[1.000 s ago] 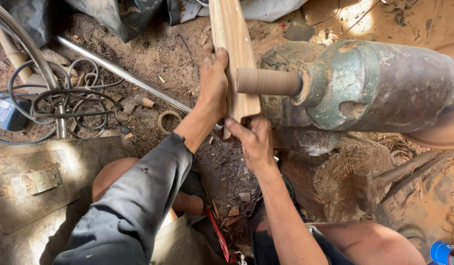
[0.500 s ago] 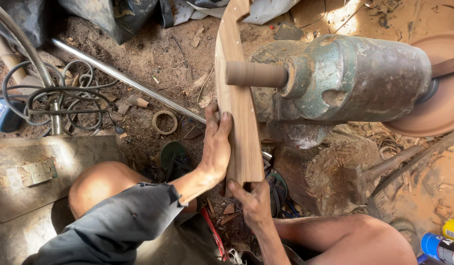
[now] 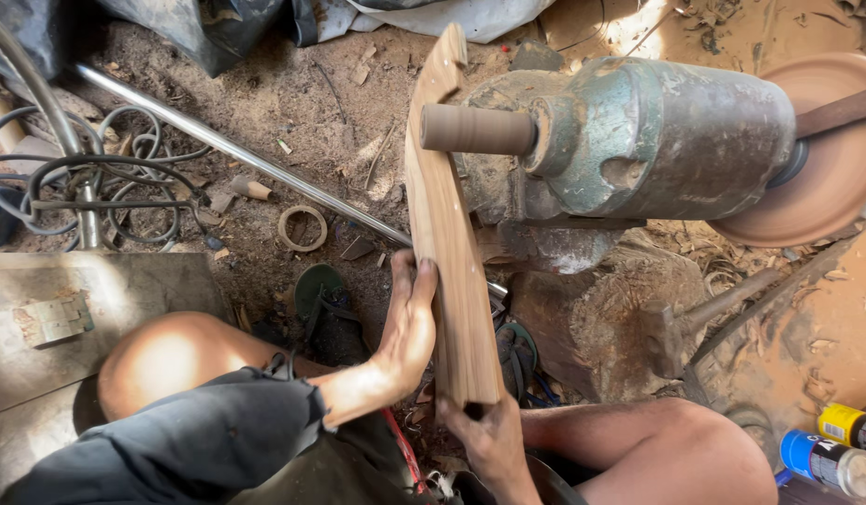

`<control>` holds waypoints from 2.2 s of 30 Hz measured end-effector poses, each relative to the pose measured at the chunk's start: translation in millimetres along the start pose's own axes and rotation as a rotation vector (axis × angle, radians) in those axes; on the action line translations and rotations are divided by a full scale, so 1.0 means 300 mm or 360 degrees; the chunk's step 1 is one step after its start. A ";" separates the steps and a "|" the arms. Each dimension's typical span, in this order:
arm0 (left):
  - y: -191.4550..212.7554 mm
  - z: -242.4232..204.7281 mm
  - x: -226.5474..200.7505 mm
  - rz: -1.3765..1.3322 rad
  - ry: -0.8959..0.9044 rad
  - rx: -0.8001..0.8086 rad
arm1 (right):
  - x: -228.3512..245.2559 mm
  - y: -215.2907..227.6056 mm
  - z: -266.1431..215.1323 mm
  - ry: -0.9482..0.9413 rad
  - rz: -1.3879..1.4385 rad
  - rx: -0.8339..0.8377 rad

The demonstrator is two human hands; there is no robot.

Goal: The person uses a wooden tool to shape a cylindrical piece of wood mounted on a rotating lathe. They hold the tool against the spinning wood to smooth and refine its surface, then briefly inspect the shaped piece.

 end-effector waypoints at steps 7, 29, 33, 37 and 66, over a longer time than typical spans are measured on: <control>0.039 0.274 -0.209 -0.0164 -0.0312 -0.0188 | 0.261 -0.004 0.274 0.0255 -0.0220 -0.0049; 0.197 0.809 -0.299 -0.0785 -0.0389 -0.0245 | 0.542 -0.001 0.698 0.0434 -0.0384 0.0119; 0.158 0.719 -0.274 -0.0738 -0.0209 -0.0262 | 0.501 0.013 0.639 0.0243 -0.0478 -0.0027; 0.116 0.579 -0.277 -0.0548 -0.0264 -0.0217 | 0.424 0.011 0.530 0.0123 -0.0513 -0.0086; -0.061 0.355 -0.074 -0.0934 0.0000 0.0507 | 0.188 -0.030 0.310 0.0005 0.1172 0.0262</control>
Point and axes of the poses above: each hand's wrist, its own z-axis towards the middle knuckle, its own y-axis out of the back of the hand, x = y × z, the point moved 8 cm from there along z, towards the middle knuckle, and after that the axes turned 11 degrees about x, right-handed, at the moved point
